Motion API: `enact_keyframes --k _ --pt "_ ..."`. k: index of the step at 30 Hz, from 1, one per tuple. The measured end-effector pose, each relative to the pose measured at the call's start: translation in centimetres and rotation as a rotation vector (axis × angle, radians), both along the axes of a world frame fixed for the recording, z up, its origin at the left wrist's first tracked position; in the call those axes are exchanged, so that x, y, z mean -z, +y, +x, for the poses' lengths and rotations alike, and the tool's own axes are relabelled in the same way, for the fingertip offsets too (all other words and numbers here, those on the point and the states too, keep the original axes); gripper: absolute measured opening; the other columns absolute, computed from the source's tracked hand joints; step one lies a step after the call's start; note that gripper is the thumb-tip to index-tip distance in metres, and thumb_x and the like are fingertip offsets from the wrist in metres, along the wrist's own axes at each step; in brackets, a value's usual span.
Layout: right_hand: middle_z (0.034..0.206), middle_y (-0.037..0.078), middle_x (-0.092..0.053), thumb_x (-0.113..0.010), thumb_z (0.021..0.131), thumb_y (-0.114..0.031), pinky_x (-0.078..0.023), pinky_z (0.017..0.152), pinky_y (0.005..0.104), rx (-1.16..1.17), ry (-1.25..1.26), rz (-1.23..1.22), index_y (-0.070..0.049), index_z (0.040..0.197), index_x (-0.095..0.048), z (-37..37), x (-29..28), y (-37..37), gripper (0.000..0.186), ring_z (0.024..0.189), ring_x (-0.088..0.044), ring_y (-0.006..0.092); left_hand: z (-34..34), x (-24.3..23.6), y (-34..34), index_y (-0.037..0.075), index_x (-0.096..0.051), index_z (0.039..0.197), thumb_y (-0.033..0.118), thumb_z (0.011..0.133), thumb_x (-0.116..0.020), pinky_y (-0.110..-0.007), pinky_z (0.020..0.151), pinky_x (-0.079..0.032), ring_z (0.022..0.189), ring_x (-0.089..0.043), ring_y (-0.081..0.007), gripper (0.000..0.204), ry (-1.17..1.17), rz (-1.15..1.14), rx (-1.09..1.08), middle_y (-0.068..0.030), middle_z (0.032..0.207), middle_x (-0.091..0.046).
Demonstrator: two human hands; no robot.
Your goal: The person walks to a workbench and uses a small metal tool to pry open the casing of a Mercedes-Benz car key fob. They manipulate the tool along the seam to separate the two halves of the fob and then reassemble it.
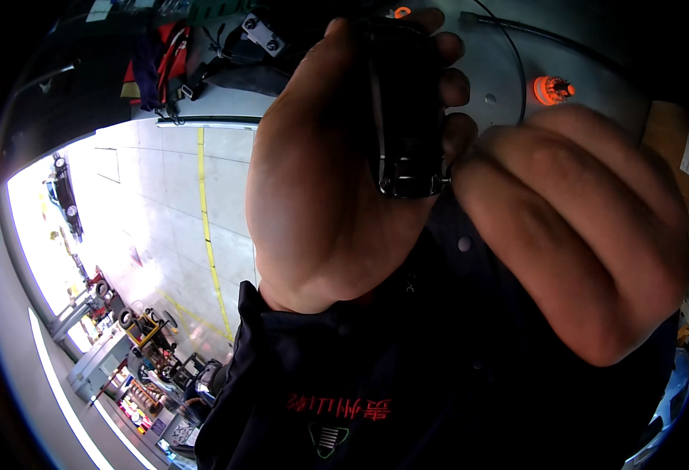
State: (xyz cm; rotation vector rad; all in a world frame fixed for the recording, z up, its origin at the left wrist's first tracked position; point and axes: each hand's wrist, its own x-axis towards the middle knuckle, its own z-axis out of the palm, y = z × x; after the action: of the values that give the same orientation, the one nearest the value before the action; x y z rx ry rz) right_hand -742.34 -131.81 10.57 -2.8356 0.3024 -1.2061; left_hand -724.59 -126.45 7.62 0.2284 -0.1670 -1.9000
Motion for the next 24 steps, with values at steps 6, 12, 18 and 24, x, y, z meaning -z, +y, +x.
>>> enact_keyframes --k 6,12,18,24 --pt "0.066 0.010 -0.062 -0.070 0.073 0.003 -0.050 0.046 0.0229 -0.094 0.097 0.244 0.004 0.076 -0.064 -1.0 -1.4 -0.3 0.006 0.056 -0.063 0.0176 -1.7 -1.2 1.2 -0.003 -0.051 0.115 0.034 0.103 -0.033 -0.037 0.086 -0.049 0.098 -0.061 -0.0244 0.043 0.338 0.277 -0.031 -0.0154 0.108 -0.062" --pt "0.067 0.011 -0.062 -0.069 0.074 0.004 -0.050 0.046 0.0237 -0.120 0.148 0.336 0.004 0.077 -0.064 -0.9 -1.7 -1.1 0.006 0.056 -0.063 0.0186 -2.1 -2.2 0.6 -0.002 -0.051 0.114 0.030 0.103 -0.033 -0.037 0.092 -0.046 0.101 -0.060 -0.0245 0.039 0.172 0.275 -0.032 -0.0153 0.109 -0.062" --pt "0.067 0.012 -0.062 -0.068 0.074 0.004 -0.050 0.047 0.0245 -0.158 0.139 0.371 0.004 0.079 -0.064 -0.1 -1.6 -1.1 0.006 0.056 -0.063 0.0195 -0.6 -0.4 1.2 -0.002 -0.050 0.116 0.028 0.103 -0.033 -0.037 0.094 -0.046 0.103 -0.059 -0.0253 0.038 0.344 0.159 0.019 -0.0156 0.113 -0.061" --pt "0.067 0.012 -0.062 -0.067 0.075 0.005 -0.050 0.047 0.0253 -0.145 0.138 0.385 0.004 0.080 -0.064 -0.3 -1.9 -1.5 0.006 0.056 -0.063 0.0205 -1.7 -2.9 0.7 -0.003 -0.049 0.119 0.027 0.102 -0.034 -0.038 0.095 -0.046 0.105 -0.060 -0.0259 0.037 0.213 0.387 -0.091 -0.0168 0.114 -0.061"
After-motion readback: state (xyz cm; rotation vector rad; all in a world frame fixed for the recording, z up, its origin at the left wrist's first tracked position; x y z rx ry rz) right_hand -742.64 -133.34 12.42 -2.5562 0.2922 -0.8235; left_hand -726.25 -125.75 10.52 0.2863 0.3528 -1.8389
